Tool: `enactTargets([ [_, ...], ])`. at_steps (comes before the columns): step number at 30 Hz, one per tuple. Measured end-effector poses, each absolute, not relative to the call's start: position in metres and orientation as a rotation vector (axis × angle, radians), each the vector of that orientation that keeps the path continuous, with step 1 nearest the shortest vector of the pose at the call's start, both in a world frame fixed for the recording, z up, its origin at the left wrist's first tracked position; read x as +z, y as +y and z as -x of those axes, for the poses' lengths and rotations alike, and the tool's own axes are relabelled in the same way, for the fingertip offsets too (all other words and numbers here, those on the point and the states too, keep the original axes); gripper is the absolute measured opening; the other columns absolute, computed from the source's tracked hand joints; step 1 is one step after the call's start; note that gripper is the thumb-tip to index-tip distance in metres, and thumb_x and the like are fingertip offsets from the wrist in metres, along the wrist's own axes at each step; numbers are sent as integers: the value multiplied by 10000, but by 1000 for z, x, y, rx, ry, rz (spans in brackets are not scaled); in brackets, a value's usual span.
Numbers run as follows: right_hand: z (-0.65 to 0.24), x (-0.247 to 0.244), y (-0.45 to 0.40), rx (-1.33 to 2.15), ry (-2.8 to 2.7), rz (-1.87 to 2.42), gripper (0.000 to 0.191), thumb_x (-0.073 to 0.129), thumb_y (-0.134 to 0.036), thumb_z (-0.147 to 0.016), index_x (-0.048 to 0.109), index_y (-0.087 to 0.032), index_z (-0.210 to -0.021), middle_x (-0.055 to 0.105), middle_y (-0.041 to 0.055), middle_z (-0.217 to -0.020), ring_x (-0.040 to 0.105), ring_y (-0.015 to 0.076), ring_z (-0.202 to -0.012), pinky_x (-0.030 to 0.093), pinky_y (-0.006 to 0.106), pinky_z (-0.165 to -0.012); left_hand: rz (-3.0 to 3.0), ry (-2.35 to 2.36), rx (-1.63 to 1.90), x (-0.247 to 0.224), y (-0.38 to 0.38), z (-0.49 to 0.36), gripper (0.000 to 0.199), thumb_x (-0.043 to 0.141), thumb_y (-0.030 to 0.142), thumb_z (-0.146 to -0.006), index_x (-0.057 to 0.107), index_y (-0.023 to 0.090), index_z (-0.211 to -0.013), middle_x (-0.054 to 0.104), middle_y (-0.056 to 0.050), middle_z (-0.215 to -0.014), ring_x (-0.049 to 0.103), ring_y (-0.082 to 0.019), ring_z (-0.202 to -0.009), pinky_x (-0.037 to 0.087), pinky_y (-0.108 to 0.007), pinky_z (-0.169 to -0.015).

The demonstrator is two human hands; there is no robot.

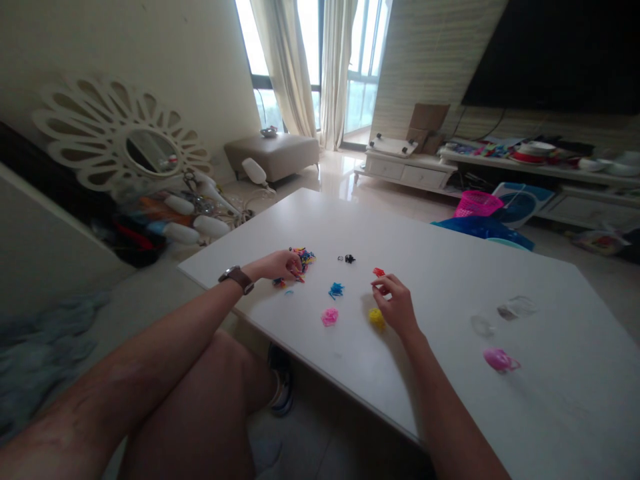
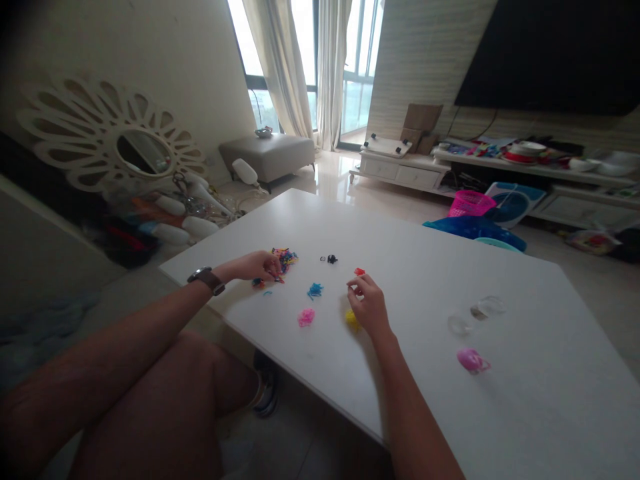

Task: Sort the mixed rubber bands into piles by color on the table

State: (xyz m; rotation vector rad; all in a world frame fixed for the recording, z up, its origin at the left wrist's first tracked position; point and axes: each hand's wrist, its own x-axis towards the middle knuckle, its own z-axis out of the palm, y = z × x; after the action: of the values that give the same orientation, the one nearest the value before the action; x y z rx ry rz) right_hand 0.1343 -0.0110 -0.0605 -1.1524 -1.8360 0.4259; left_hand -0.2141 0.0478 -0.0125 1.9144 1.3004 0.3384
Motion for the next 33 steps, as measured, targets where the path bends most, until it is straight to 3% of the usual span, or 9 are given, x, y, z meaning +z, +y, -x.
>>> enactTargets([
  [6,-134,-60,-10,424,-1851,1136,95,547,-205,-855,641,-210,-836,617,39,-890,607,152,-670,520,291,-626,-1937,1250,356,-13,49,214,247,775,294,-596,700,158,-788,685,-22,-735,587,-135,-669,426,-200,-578],
  [15,-134,-61,-11,426,-1860,1142,95,544,-208,-852,636,-212,-827,623,42,-882,609,160,-675,517,289,-608,-1943,1285,300,-14,50,213,246,762,350,-638,727,163,-794,713,-36,-750,599,-148,-663,435,-218,-587],
  [20,-134,-62,-10,435,-1871,1150,94,544,-209,-851,634,-214,-825,622,39,-870,606,162,-673,515,290,-604,-1644,1285,394,-14,44,203,230,768,345,-669,687,160,-779,709,-38,-722,651,-164,-694,490,-236,-633],
  [27,-134,-62,-6,438,-1862,1146,98,544,-205,-852,629,-202,-805,632,32,-855,606,154,-679,520,306,-659,-1148,967,535,-27,34,155,311,848,340,-667,684,113,-801,714,-84,-852,701,-180,-822,532,-299,-859],
  [33,-130,-51,-8,631,-1850,1075,118,617,-289,-863,684,-195,-837,678,42,-837,640,157,-712,525,295,-659,-992,769,509,-24,20,111,311,842,285,-702,688,74,-871,716,-132,-911,703,-173,-828,536,-294,-858],
])
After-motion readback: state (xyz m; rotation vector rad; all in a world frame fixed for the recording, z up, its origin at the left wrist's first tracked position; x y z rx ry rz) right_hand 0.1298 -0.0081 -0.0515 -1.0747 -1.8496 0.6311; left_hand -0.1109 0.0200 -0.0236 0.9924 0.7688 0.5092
